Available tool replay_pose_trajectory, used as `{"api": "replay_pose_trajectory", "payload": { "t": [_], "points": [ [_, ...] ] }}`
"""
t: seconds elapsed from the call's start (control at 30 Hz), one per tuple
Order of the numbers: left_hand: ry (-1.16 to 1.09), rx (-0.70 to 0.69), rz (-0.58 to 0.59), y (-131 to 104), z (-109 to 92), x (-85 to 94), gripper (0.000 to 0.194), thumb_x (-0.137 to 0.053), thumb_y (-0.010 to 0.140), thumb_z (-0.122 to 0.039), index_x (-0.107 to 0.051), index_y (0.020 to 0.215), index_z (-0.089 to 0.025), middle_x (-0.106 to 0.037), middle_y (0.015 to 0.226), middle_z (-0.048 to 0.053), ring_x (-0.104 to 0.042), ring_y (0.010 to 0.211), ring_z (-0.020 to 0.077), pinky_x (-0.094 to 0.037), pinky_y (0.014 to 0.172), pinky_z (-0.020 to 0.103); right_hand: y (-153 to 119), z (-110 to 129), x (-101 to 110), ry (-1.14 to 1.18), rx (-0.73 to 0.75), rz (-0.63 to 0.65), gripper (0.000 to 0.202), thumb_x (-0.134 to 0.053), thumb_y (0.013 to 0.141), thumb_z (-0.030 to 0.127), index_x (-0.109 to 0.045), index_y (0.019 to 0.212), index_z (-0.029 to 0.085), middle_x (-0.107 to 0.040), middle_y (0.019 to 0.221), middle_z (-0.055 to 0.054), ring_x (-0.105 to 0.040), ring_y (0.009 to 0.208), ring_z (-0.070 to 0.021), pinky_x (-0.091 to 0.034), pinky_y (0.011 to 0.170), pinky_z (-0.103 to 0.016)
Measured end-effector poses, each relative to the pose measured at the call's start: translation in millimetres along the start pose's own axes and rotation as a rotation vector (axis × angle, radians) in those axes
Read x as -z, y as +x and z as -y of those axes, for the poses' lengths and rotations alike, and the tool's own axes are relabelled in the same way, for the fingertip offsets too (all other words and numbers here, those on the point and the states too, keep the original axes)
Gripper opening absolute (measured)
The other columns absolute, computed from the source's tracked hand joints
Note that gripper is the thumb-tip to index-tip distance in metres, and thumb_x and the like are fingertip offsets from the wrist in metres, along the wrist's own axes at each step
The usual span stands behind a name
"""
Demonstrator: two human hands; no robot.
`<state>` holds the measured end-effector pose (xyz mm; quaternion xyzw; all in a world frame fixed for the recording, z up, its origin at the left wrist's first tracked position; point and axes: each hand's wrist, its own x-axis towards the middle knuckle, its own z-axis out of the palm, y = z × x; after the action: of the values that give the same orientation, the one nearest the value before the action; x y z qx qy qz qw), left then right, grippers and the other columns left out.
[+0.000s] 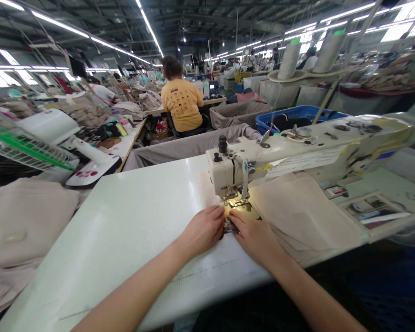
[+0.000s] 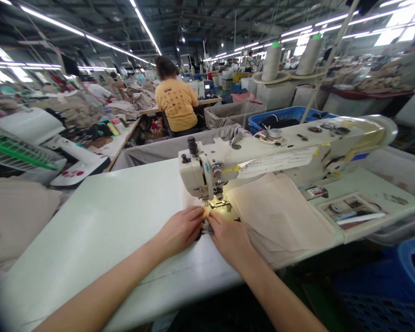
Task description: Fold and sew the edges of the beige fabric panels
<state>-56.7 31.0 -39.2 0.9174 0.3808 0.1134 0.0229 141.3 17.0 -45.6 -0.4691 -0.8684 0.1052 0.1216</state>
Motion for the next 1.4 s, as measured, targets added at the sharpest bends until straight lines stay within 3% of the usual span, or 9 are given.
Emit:
{"api": "replay_pose_trajectory", "payload": {
  "t": [0.2, 0.63, 1.2, 1.3, 1.4],
  "points": [
    [-0.021, 0.012, -0.022, 11.0, 15.4, 3.6, 0.025, -0.042, 0.098, -0.015, -0.065, 0.109, -0.014, -0.066, 0.112, 0.013, -0.062, 0.112, 0.0244, -0.054, 0.1, 0.04, 15.8, -6.7, -2.7, 0.033, 0.007, -0.035, 0.041, -0.054, 0.089, 0.01, -0.064, 0.127, 0.02, -0.06, 0.141, -0.008, -0.069, 0.109, -0.0245, -0.056, 0.093, -0.037],
    [0.001, 0.008, -0.092, 7.0, 20.5, -2.7, 0.029, -0.041, 0.099, -0.018, -0.061, 0.12, -0.014, -0.065, 0.124, 0.013, -0.059, 0.12, 0.0245, -0.052, 0.106, 0.042, 4.6, -8.5, -9.9, 0.063, 0.026, -0.107, 0.05, -0.054, 0.086, 0.007, -0.061, 0.134, 0.018, -0.059, 0.143, -0.009, -0.063, 0.121, -0.0258, -0.052, 0.103, -0.041],
    [-0.038, 0.042, -0.113, 6.7, 27.9, -4.5, 0.034, -0.043, 0.097, -0.019, -0.06, 0.126, -0.017, -0.064, 0.126, 0.013, -0.06, 0.118, 0.0246, -0.052, 0.104, 0.044, 5.1, -8.7, -13.1, 0.063, 0.022, -0.126, 0.048, -0.054, 0.085, 0.007, -0.063, 0.13, 0.019, -0.062, 0.14, -0.009, -0.064, 0.119, -0.0248, -0.054, 0.099, -0.039],
    [-0.025, 0.062, -0.111, 6.6, 24.7, -2.7, 0.033, -0.044, 0.097, -0.018, -0.06, 0.126, -0.018, -0.063, 0.126, 0.012, -0.059, 0.118, 0.0247, -0.051, 0.104, 0.044, 4.9, -8.4, -10.9, 0.081, 0.021, -0.129, 0.045, -0.054, 0.086, 0.007, -0.065, 0.127, 0.019, -0.062, 0.14, -0.009, -0.065, 0.118, -0.0247, -0.053, 0.1, -0.04],
    [0.029, 0.132, -0.067, 4.3, 6.9, 1.7, 0.026, -0.049, 0.095, -0.018, -0.063, 0.118, -0.017, -0.066, 0.116, 0.012, -0.06, 0.11, 0.0259, -0.054, 0.098, 0.044, 0.6, -9.4, -9.0, 0.098, -0.001, -0.144, 0.043, -0.053, 0.086, 0.007, -0.065, 0.125, 0.02, -0.062, 0.139, -0.01, -0.068, 0.112, -0.0243, -0.056, 0.095, -0.038]
  ]
}}
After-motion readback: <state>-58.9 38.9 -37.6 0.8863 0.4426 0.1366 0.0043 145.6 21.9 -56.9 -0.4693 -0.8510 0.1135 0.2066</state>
